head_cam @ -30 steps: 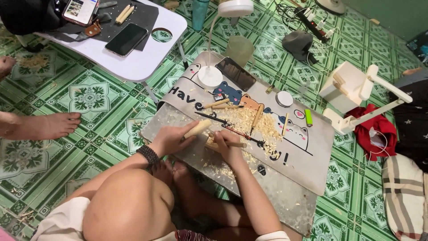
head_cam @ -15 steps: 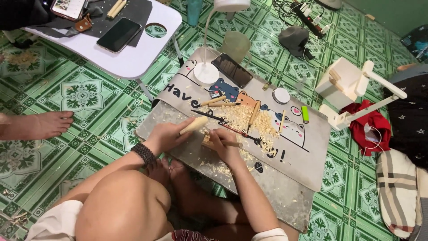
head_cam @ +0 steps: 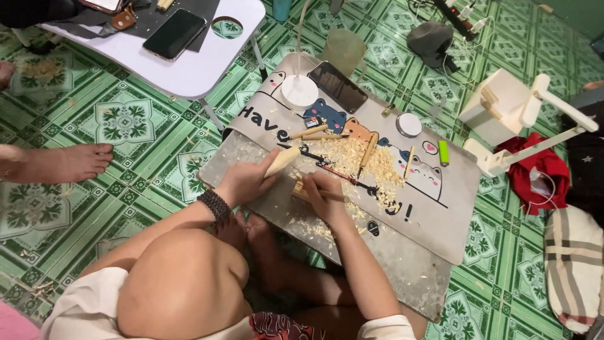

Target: Carving a small wooden piece using a hand knife on a floor-based workspace.

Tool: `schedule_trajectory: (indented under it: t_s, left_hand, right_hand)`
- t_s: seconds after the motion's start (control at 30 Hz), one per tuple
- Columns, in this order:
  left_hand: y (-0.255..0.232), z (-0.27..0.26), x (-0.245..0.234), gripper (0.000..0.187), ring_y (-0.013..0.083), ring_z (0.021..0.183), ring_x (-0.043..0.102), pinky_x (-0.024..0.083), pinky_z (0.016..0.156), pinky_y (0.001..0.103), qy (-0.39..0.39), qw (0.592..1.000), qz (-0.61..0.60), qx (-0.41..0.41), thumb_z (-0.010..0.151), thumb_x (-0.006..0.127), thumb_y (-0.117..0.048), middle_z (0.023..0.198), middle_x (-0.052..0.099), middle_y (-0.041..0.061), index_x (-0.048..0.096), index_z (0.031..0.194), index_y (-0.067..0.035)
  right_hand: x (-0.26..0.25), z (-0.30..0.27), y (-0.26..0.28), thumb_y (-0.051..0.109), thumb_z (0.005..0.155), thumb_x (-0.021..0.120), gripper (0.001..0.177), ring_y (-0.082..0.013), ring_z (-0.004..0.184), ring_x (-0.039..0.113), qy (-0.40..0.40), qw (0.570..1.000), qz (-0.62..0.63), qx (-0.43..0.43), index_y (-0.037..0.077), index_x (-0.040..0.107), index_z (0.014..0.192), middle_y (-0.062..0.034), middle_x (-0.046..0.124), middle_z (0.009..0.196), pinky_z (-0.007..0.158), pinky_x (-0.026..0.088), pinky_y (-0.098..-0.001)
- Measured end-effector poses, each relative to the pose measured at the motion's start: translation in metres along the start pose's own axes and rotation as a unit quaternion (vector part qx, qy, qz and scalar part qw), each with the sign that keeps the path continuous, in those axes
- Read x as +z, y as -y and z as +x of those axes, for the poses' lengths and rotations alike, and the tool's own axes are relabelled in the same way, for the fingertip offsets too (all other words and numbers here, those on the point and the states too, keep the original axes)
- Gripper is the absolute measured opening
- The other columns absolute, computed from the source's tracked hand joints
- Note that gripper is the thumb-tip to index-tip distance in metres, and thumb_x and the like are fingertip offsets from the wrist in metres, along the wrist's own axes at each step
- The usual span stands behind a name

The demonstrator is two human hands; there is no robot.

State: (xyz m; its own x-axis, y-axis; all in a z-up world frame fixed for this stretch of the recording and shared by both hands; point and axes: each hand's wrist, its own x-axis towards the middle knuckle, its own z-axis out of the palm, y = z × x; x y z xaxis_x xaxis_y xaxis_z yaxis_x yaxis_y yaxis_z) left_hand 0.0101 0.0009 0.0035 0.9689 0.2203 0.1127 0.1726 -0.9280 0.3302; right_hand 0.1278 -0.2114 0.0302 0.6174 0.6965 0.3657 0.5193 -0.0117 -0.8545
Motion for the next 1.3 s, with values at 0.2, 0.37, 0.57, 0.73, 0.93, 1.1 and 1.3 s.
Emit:
schedule_trajectory:
  t_s: [0.2,0.37,0.57,0.73,0.93,1.1,1.3]
  left_hand:
    - [0.005,-0.002,0.005,0.075,0.0378,0.072,0.075,0.059,0.067,0.051,0.005,1.0,0.021,0.003,0.092,0.053,-0.053,0.071,0.072,0.015,0.026,0.158,-0.029]
    - [-0.001,-0.004,-0.006,0.076,0.0381,0.074,0.076,0.06,0.069,0.05,0.032,0.999,0.026,-0.01,0.093,0.053,-0.051,0.073,0.073,0.015,0.025,0.159,-0.027]
    - [-0.003,-0.002,-0.019,0.087,0.0394,0.077,0.076,0.06,0.072,0.051,0.056,0.998,0.016,-0.031,0.091,0.059,-0.049,0.075,0.074,0.018,0.017,0.163,-0.024]
    - [-0.009,-0.004,-0.032,0.089,0.042,0.081,0.076,0.058,0.075,0.052,0.067,0.997,-0.006,-0.03,0.092,0.059,-0.052,0.077,0.074,0.021,0.017,0.163,-0.021]
    - [-0.018,-0.008,-0.044,0.096,0.0446,0.084,0.075,0.057,0.08,0.055,0.099,0.994,-0.031,-0.037,0.089,0.062,-0.061,0.079,0.074,0.025,0.016,0.163,-0.02]
    - [-0.017,-0.004,-0.06,0.101,0.0475,0.097,0.072,0.056,0.087,0.057,0.157,0.986,-0.059,-0.012,0.088,0.06,-0.065,0.092,0.073,0.03,0.007,0.164,-0.023]
    - [-0.043,0.022,-0.223,0.088,0.0487,0.116,0.062,0.05,0.097,0.055,0.001,0.985,-0.17,0.007,0.086,0.074,-0.048,0.125,0.063,0.034,0.042,0.152,0.002]
  right_hand:
    - [-0.001,0.0,-0.012,0.017,0.1,0.067,0.036,-0.0313,0.048,0.054,0.011,0.99,-0.037,-0.135,0.009,0.06,0.065,-0.0102,0.051,0.055,0.048,0.047,-0.0306]
    - [-0.003,0.003,0.007,0.015,0.097,0.065,0.029,-0.0287,0.047,0.055,0.023,0.96,-0.088,-0.264,0.01,0.062,0.069,-0.0064,0.05,0.059,0.047,0.05,-0.0307]
    - [-0.001,0.004,0.003,0.02,0.096,0.062,0.022,-0.0287,0.051,0.057,0.019,0.926,-0.153,-0.345,0.011,0.061,0.076,-0.0069,0.052,0.066,0.049,0.051,-0.0333]
    - [0.0,0.001,-0.002,0.024,0.098,0.059,0.021,-0.0296,0.053,0.058,0.006,0.928,-0.158,-0.336,0.01,0.063,0.083,-0.0079,0.055,0.072,0.052,0.052,-0.0337]
    - [-0.002,0.005,0.007,0.029,0.099,0.06,0.025,-0.0329,0.062,0.064,-0.023,0.928,-0.152,-0.338,0.006,0.069,0.095,-0.0121,0.061,0.08,0.057,0.055,-0.0398]
    - [0.017,0.018,-0.114,0.036,0.1,0.046,0.046,-0.0384,0.099,0.061,-0.101,0.929,-0.095,-0.343,0.003,0.069,0.124,-0.0183,0.066,0.117,0.087,0.048,-0.0447]
    - [-0.218,0.015,0.009,0.056,0.117,0.034,0.066,-0.0414,0.136,0.037,0.059,0.868,0.284,-0.404,0.001,0.035,0.153,-0.0272,0.035,0.151,0.112,0.027,-0.0457]
